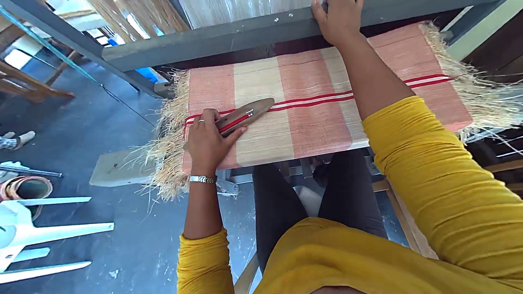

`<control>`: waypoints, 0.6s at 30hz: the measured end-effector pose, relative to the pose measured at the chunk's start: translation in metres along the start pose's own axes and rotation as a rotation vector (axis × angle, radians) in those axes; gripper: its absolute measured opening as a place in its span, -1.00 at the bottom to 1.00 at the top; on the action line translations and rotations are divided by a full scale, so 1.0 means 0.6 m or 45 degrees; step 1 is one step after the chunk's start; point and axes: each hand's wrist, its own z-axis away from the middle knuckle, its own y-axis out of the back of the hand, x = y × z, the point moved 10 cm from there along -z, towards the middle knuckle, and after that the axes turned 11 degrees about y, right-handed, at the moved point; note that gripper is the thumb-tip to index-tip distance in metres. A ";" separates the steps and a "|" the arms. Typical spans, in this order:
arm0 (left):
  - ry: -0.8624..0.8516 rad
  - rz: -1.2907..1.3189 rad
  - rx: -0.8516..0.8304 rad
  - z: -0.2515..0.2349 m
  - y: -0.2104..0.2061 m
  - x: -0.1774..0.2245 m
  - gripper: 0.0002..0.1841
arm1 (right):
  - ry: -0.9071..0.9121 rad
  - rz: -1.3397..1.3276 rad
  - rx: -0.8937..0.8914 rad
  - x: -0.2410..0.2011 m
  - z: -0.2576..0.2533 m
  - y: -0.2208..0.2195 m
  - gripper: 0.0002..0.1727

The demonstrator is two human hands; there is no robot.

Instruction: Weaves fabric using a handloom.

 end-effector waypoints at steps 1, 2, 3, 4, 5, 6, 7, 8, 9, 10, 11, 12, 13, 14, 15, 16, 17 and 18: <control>0.001 -0.002 0.001 -0.001 -0.001 -0.001 -0.12 | 0.003 -0.002 0.009 0.000 0.000 0.001 -0.20; 0.000 -0.005 0.005 -0.003 -0.002 -0.001 -0.12 | 0.005 0.001 0.009 0.000 -0.001 0.001 -0.19; 0.001 -0.008 0.010 -0.004 -0.002 -0.002 -0.12 | 0.006 0.002 0.012 -0.001 -0.001 0.001 -0.18; 0.002 -0.008 0.020 -0.005 0.000 -0.001 -0.12 | 0.010 0.000 0.024 -0.002 -0.002 0.004 -0.18; 0.008 -0.014 0.027 -0.005 0.001 -0.002 -0.11 | 0.011 -0.010 0.030 -0.003 -0.002 0.005 -0.19; 0.014 -0.023 0.026 -0.005 0.000 -0.003 -0.10 | 0.009 -0.023 0.035 -0.004 0.000 0.005 -0.20; 0.020 -0.027 0.021 -0.004 -0.001 -0.004 -0.09 | 0.007 -0.031 0.037 -0.005 0.003 0.004 -0.21; 0.023 -0.026 0.017 -0.004 -0.002 -0.005 -0.08 | 0.004 -0.038 0.036 -0.007 0.005 0.004 -0.21; 0.022 -0.027 0.018 -0.005 -0.003 -0.005 -0.07 | 0.005 -0.035 0.044 -0.006 0.004 0.007 -0.22; 0.023 -0.036 0.019 -0.005 -0.004 -0.006 -0.07 | 0.005 -0.027 0.052 -0.005 0.004 0.008 -0.21; 0.023 -0.054 0.020 -0.004 -0.007 -0.008 -0.07 | 0.006 -0.018 0.062 -0.003 0.005 0.008 -0.20; 0.024 -0.060 0.022 -0.002 -0.008 -0.010 -0.07 | 0.008 -0.009 0.072 -0.003 0.006 0.008 -0.21; 0.028 -0.059 0.022 -0.001 -0.009 -0.011 -0.07 | 0.014 -0.004 0.077 -0.003 0.005 0.007 -0.21; 0.034 -0.061 0.019 -0.001 -0.009 -0.012 -0.07 | 0.020 -0.002 0.076 -0.004 0.006 0.007 -0.21; 0.041 -0.066 0.017 -0.001 -0.009 -0.012 -0.06 | 0.026 -0.002 0.069 -0.005 0.006 0.007 -0.22; 0.047 -0.070 0.019 -0.001 -0.008 -0.012 -0.05 | 0.031 -0.006 0.059 -0.006 0.006 0.007 -0.22; 0.051 -0.075 0.019 -0.001 -0.008 -0.012 -0.05 | 0.034 -0.013 0.046 -0.006 0.006 0.007 -0.22; 0.052 -0.077 0.018 -0.001 -0.007 -0.011 -0.04 | 0.035 -0.022 0.031 -0.005 0.006 0.007 -0.22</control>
